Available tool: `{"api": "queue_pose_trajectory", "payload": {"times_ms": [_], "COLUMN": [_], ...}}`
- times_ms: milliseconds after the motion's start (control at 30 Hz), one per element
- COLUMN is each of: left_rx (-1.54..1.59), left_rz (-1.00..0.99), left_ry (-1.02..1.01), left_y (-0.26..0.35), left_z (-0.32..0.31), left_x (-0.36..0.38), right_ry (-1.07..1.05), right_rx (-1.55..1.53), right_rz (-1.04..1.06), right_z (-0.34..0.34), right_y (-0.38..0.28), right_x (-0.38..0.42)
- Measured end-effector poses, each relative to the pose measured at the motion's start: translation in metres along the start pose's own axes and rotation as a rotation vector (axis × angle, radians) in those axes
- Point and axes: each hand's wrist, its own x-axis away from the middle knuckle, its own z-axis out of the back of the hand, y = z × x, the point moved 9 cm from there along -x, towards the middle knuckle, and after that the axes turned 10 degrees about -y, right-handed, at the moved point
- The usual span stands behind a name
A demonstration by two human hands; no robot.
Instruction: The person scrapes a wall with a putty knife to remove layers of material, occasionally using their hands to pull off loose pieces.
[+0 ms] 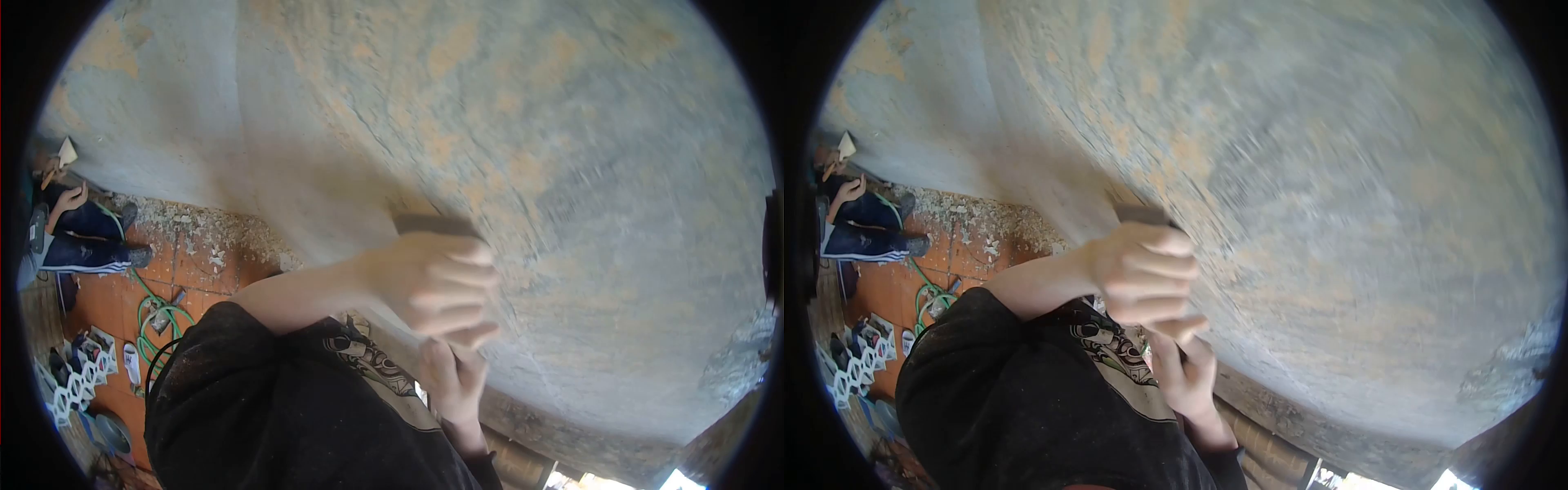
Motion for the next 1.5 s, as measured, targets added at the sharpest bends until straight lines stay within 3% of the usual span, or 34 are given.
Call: {"api": "queue_pose_trajectory", "payload": {"times_ms": [100, 167, 267, 367, 500, 800, 900, 967, 1067, 1167, 1300, 1367, 1433, 1500], "left_rx": [-0.038, -0.042, 0.133, 0.083, 0.052, 0.13, 0.141, 0.132, 0.151, 0.203, 0.12, 0.004, 0.053, 0.203], "left_rz": [0.081, 0.07, -0.009, -0.024, -0.06, -0.05, -0.027, 0.002, -0.033, -0.041, -0.088, -0.009, -0.029, -0.041], "left_ry": [-0.064, -0.081, 0.029, 0.092, 0.015, 0.02, -0.021, -0.033, -0.055, 0.047, 0.037, 0.042, 0.014, 0.051], "left_y": [-0.006, -0.002, 0.011, 0.019, 0.005, 0.006, -0.003, -0.009, 0.0, -0.001, -0.016, -0.024, -0.019, -0.009], "left_z": [0.011, 0.003, -0.015, -0.017, -0.006, -0.006, 0.003, 0.004, -0.004, 0.0, 0.016, 0.032, 0.021, 0.009], "left_x": [-0.002, -0.004, -0.006, -0.013, -0.008, -0.012, -0.006, -0.003, -0.006, -0.007, 0.002, 0.003, 0.006, -0.003], "right_ry": [-0.041, -0.08, -0.045, -0.02, -0.025, 0.082, 0.065, 0.04, -0.003, 0.007, -0.063, -0.114, -0.039, 0.008], "right_rx": [-0.023, -0.122, -0.141, -0.154, -0.217, -0.105, -0.048, -0.166, -0.039, -0.136, -0.193, -0.156, -0.157, -0.072], "right_rz": [0.071, -0.076, -0.02, 0.0, 0.074, -0.024, -0.05, -0.044, -0.045, -0.034, -0.045, -0.007, -0.133, -0.069], "right_z": [-0.009, -0.004, 0.019, 0.024, 0.01, 0.027, 0.012, 0.01, 0.011, 0.018, -0.008, -0.016, -0.008, 0.005], "right_y": [0.003, 0.007, 0.0, -0.002, 0.004, -0.015, -0.013, 0.0, -0.013, -0.009, -0.005, -0.011, -0.017, -0.026], "right_x": [-0.009, -0.004, 0.024, 0.025, 0.001, 0.02, 0.0, 0.001, 0.005, 0.013, -0.024, -0.026, -0.014, 0.004]}}
